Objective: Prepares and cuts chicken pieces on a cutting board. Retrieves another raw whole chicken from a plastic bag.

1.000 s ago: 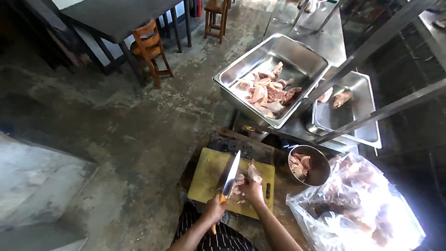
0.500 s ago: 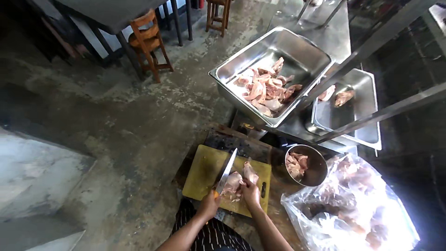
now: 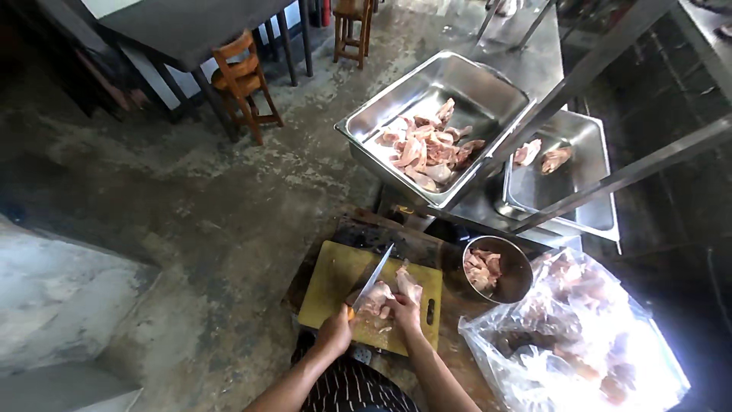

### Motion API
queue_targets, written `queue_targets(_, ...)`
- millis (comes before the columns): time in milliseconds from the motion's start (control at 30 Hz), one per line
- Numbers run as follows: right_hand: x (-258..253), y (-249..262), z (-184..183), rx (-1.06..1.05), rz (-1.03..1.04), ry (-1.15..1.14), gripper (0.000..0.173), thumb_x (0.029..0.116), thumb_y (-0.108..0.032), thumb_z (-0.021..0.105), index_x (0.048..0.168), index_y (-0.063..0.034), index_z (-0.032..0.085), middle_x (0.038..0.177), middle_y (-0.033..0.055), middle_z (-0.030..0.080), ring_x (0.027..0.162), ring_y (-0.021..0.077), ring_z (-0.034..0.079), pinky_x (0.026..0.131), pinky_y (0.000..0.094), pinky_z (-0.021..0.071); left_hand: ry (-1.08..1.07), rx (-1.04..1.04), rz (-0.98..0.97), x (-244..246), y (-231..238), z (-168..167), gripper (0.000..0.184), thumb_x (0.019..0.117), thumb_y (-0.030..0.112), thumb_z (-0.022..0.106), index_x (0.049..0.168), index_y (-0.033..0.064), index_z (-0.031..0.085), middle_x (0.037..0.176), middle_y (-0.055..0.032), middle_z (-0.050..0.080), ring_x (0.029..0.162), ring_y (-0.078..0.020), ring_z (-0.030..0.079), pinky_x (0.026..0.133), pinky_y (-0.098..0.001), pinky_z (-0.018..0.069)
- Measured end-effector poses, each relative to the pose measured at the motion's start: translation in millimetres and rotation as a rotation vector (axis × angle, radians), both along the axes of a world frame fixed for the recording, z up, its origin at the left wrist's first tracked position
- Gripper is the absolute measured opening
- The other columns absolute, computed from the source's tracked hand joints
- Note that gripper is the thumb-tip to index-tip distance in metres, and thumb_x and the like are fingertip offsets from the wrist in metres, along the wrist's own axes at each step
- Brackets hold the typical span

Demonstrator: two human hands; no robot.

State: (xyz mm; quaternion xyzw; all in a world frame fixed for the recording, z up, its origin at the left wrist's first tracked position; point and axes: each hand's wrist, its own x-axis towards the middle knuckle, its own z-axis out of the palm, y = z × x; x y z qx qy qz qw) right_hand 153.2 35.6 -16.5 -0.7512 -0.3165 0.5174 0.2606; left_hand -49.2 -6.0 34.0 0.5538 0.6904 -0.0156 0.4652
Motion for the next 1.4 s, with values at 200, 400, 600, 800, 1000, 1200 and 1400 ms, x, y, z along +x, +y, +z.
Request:
queue_targets(200, -10.9, -4.0, 6.1, 0.039, -0.047, -0.040, 0.027, 0.0866, -0.019, 0.083, 0.105, -0.0023, 0.074, 0.092, 0.0138, 0.074, 0.079, 0.0255, 0.071, 0.075, 0.0461, 0.0606, -0.027, -0.082, -0.031, 3.9, -35.8, 6.9, 0.059, 0.1070, 0.047, 0.050, 0.150, 0.0063, 0.045, 0.123, -0.0209, 0.069, 0.116, -0.0361, 0.068, 0.101, -0.0559, 0.0535)
queue_targets(400, -10.7, -4.5, 5.2, 0.041, -0.096, 0.007, 0.026, 0.0893, -0.022, 0.082, 0.106, -0.0035, 0.075, 0.091, 0.0122, 0.075, 0.076, 0.0232, 0.071, 0.072, 0.0433, 0.0610, 0.134, -0.081, -0.124, -7.6, -60.6, -3.0, 0.053, 0.1080, 0.047, 0.046, 0.146, 0.0097, 0.048, 0.117, -0.0187, 0.071, 0.109, -0.0371, 0.071, 0.093, -0.0575, 0.0569)
queue_targets(600, -21.0, -2.3, -0.4, 0.075, -0.149, 0.038, 0.025, 0.0847, -0.017, 0.084, 0.100, 0.0000, 0.074, 0.088, 0.0148, 0.074, 0.074, 0.0262, 0.071, 0.072, 0.0457, 0.0617, 0.231, -0.092, -0.132, -25.5, -81.3, 3.5, 0.052, 0.1095, 0.043, 0.043, 0.147, 0.0081, 0.045, 0.120, -0.0195, 0.070, 0.109, -0.0387, 0.071, 0.091, -0.0584, 0.0578)
queue_targets(800, -26.3, -4.5, 0.5, 0.057, -0.053, -0.062, 0.024, 0.0868, -0.021, 0.083, 0.101, -0.0031, 0.075, 0.091, 0.0131, 0.074, 0.079, 0.0255, 0.072, 0.078, 0.0474, 0.0611, 0.296, -0.169, -0.117, -24.2, -79.7, 33.0, 0.046, 0.1106, 0.039, 0.042, 0.146, 0.0093, 0.044, 0.115, -0.0187, 0.071, 0.107, -0.0382, 0.072, 0.090, -0.0570, 0.0584)
queue_targets(1000, -29.2, -4.8, 18.3, 0.075, 0.134, -0.245, 0.024, 0.0907, -0.030, 0.079, 0.100, -0.0086, 0.077, 0.089, 0.0079, 0.075, 0.082, 0.0243, 0.072, 0.080, 0.0517, 0.0586, 0.305, -0.113, -0.154, -13.0, -54.5, 28.1, 0.047, 0.1104, 0.035, 0.044, 0.148, 0.0062, 0.045, 0.120, -0.0201, 0.070, 0.110, -0.0392, 0.071, 0.091, -0.0569, 0.0581)
queue_targets(1200, -28.7, -8.0, 24.2, 0.086, 0.188, -0.309, 0.024, 0.0919, -0.032, 0.077, 0.102, -0.0110, 0.077, 0.091, 0.0073, 0.075, 0.085, 0.0242, 0.072, 0.083, 0.0531, 0.0581, 0.327, -0.147, -0.136, 26.2, -15.6, 21.1, 0.043, 0.1079, 0.019, 0.043, 0.149, 0.0064, 0.042, 0.117, -0.0205, 0.071, 0.109, -0.0386, 0.072, 0.090, -0.0567, 0.0586)
queue_targets(1400, -15.7, -27.2, 10.7, 0.104, 0.199, -0.296, 0.021, 0.0962, -0.024, 0.071, 0.112, -0.0108, 0.076, 0.100, 0.0095, 0.075, 0.092, 0.0265, 0.072, 0.085, 0.0534, 0.0572, 0.322, 0.012, -0.203, 44.6, 8.5, -1.5, 0.037, 0.1094, 0.018, 0.043, 0.144, 0.0042, 0.047, 0.116, -0.0219, 0.070, 0.107, -0.0396, 0.072, 0.088, -0.0553, 0.0597)
